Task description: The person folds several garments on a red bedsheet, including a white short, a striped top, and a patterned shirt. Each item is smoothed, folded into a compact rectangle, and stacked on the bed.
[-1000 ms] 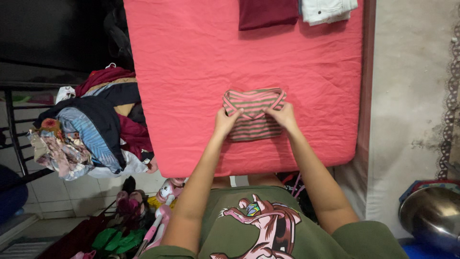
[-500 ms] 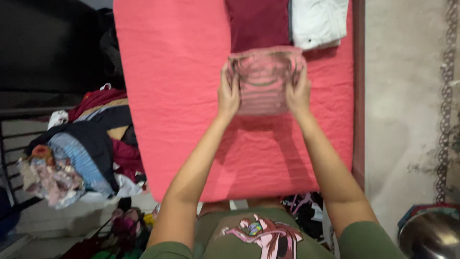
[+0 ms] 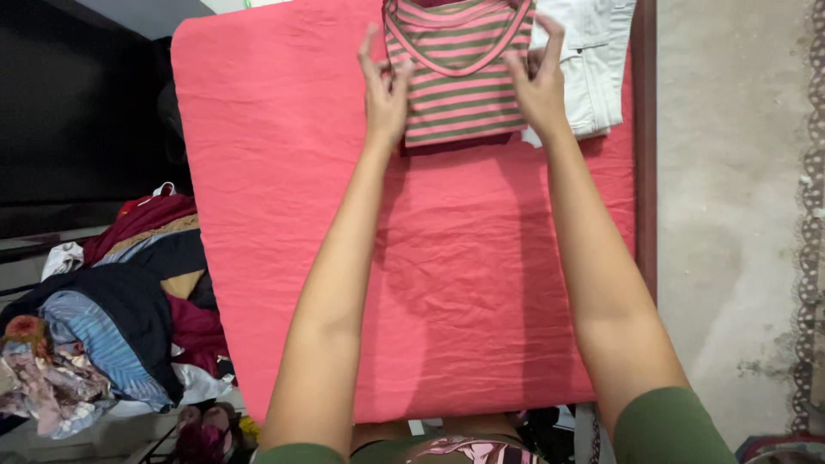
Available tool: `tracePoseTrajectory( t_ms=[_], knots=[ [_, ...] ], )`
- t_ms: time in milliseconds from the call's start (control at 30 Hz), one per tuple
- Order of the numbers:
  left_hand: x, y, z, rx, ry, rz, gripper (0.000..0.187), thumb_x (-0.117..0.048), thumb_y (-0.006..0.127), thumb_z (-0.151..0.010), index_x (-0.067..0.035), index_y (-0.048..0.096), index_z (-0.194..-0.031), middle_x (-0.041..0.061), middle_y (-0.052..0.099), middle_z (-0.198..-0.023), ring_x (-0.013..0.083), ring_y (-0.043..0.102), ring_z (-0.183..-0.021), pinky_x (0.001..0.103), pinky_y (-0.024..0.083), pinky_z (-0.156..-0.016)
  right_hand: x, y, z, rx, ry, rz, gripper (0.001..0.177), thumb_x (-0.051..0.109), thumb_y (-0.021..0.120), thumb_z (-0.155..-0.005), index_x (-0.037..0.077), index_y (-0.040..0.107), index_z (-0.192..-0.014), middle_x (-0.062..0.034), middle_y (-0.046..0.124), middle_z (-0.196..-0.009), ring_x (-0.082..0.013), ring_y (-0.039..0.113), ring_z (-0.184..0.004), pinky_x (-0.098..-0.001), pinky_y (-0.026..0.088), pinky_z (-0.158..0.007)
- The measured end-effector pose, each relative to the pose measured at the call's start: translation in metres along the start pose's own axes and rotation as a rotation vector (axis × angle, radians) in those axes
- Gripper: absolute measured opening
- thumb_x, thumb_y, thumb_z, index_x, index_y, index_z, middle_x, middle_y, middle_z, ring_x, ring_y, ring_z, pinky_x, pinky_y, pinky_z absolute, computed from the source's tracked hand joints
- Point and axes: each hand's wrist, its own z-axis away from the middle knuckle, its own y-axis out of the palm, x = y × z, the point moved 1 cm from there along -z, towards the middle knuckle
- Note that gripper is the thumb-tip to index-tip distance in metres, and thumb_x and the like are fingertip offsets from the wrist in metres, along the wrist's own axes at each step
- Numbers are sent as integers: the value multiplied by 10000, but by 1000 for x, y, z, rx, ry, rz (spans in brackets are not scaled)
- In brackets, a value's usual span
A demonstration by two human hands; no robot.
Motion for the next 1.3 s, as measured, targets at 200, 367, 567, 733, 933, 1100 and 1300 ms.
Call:
tracePoseTrajectory(
  t_ms=[200, 367, 567, 733, 933, 1100, 1300],
  knots=[
    [-3, -18, 30, 240, 202, -330, 565, -59, 820, -845, -94, 629, -1375, 93, 593, -1337, 220, 583, -1284, 312, 516, -1075, 19, -2, 27, 128, -255, -57, 457, -86, 675, -973, 48, 593, -1402, -117, 631, -1357, -172, 612, -1226, -257, 527, -993],
    [-11, -30, 30, 167, 280, -169, 540, 33, 782, -923, -86, 627, -1426, 83, 568, -1437, 236, 582, -1376, 335, 512, -1129, 22, 5, 29, 81, -244, -245, 459, -138, 647, -994, 20, 591, -1422, -96, 625, -1398, -167, 589, -1317, -280, 519, -1097],
    [-7, -28, 52, 221, -25, -275, 760, -27, 779, -801, -177, 498, -1491, 87, 510, -1471, 248, 585, -1288, 399, 592, -1010, 29, 20, 58, -75, -51, 277, 515, -37, 720, -926, 118, 605, -1403, -118, 577, -1348, -227, 574, -1112, -323, 530, -926],
    [-19, -4, 93, 92, 346, -865, 931, -212, 838, -787, -209, 333, -1568, 236, 182, -1630, 411, 144, -1497, 600, 206, -1199, 51, 52, 66, -156, -478, 711, 585, 132, 743, -974, 188, 546, -1521, -164, 365, -1606, -338, 322, -1507, -506, 278, -1237],
    [-15, 18, 148, 281, 341, -1007, 865, -222, 729, -892, 15, 274, -1588, 197, 142, -1692, 368, 104, -1584, 619, 129, -1272, 61, 82, 49, 237, -501, 809, 586, 320, 544, -1122, 241, 405, -1686, -130, 204, -1754, -331, 136, -1625, -552, 131, -1299],
    [-14, -3, 180, 341, 386, -877, 536, -152, 689, -929, -29, 539, -1429, 184, 349, -1625, 360, 251, -1559, 592, 203, -1261, 61, 83, 48, 243, -478, 790, 592, 311, 594, -1107, 216, 441, -1671, -154, 222, -1742, -344, 148, -1611, -566, 123, -1282],
    [-43, -75, 220, 230, 371, -692, 197, -133, 682, -937, -101, 716, -1128, 122, 648, -1271, 335, 554, -1301, 511, 408, -1136, 87, 93, 92, -8, -536, 623, 579, -12, 701, -912, 104, 595, -1469, -178, 407, -1618, -400, 320, -1517, -542, 289, -1238]
  ],
)
